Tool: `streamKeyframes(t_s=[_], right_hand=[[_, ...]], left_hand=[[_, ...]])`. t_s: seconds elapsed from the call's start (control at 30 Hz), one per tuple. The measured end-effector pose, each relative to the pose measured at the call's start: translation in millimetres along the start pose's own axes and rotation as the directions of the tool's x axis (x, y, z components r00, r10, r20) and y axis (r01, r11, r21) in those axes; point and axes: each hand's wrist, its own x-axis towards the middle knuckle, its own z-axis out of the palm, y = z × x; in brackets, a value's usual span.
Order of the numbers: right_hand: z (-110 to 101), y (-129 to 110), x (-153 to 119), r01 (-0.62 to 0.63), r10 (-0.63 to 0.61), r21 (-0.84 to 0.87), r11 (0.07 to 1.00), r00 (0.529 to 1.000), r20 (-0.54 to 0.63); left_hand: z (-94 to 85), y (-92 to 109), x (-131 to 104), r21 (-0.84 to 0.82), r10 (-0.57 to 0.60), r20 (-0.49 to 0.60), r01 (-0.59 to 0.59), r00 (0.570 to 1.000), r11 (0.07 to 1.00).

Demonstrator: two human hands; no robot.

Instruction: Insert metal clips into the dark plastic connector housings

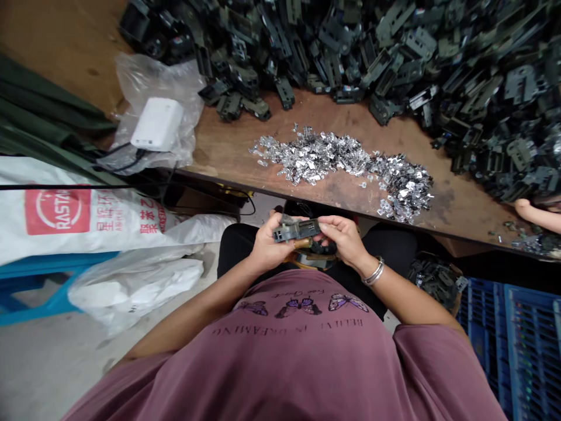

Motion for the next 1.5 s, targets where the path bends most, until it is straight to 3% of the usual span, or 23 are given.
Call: streamKeyframes(t_s=[0.13,0.2,0.27,0.4,0.5,0.6,0.7,0.77,0.83,0.9,0.97,1.13,1.23,1.3,1.37,1.5], right_hand=[[13,4,6,-0.126,0.118,0.201,0.971,0.992,0.053],[14,6,9,-0.170,0.155,0.255,0.952,0.985,0.078],[12,6,11,-0.178,0.155,0.262,0.949,0.982,0.106],[11,5,10,-0.031,0.024,0.069,0.997,0.994,0.105],[15,-1,11,0.158,-0.109,-0.230,0.960,0.972,0.210],[14,-18,25,0.350,-0.202,-0.541,0.764,0.927,0.315],[9,-40,55,0.439,-0.363,-0.803,0.403,0.882,0.300],[9,-50,77,0.364,-0.396,-0.921,0.141,0.873,0.284],[13,-53,95,0.256,-0.345,-0.965,-0.060,0.902,0.261],[17,-52,104,0.196,-0.294,-0.964,-0.178,0.925,0.242],[14,-50,104,0.199,-0.275,-0.952,-0.232,0.925,0.261],[-20,-51,83,0.209,-0.283,-0.942,-0.262,0.917,0.282],[-39,-54,73,0.189,-0.335,-0.951,-0.244,0.904,0.265],[-45,-54,70,0.217,-0.381,-0.959,-0.181,0.884,0.272],[-45,-52,66,0.267,-0.433,-0.962,-0.056,0.862,0.264],[-27,-38,47,0.428,-0.536,-0.814,0.391,0.825,0.176]], left_hand=[[0.1,-8,-2,0.005,0.050,0.008,-0.050,0.999,0.999],[-5.4,-12,-2,-0.020,0.024,0.017,-0.023,1.000,1.000],[-14.9,-12,-3,-0.086,-0.029,0.096,0.038,0.995,0.996],[-32.1,-2,-1,-0.332,-0.145,0.366,0.275,0.919,0.902],[-31.5,8,1,-0.395,-0.324,0.352,0.453,0.878,0.799],[-23.8,16,6,-0.453,-0.440,0.270,0.517,0.856,0.726],[-17.7,20,11,-0.609,-0.441,0.213,0.471,0.872,0.638],[-15.3,21,15,-0.675,-0.434,0.194,0.441,0.880,0.592],[-13.9,21,18,-0.707,-0.439,0.175,0.423,0.881,0.567],[-13.7,20,20,-0.716,-0.464,0.144,0.415,0.874,0.561],[-15.2,19,21,-0.720,-0.504,0.100,0.412,0.858,0.559],[-18.2,16,21,-0.700,-0.555,0.034,0.417,0.831,0.581],[-12.2,16,23,-0.655,-0.548,0.078,0.457,0.833,0.602],[-6.0,17,25,-0.610,-0.543,0.126,0.496,0.830,0.618],[0.3,18,27,-0.560,-0.545,0.166,0.533,0.822,0.634],[10.8,19,30,-0.505,-0.502,0.174,0.515,0.847,0.693]])
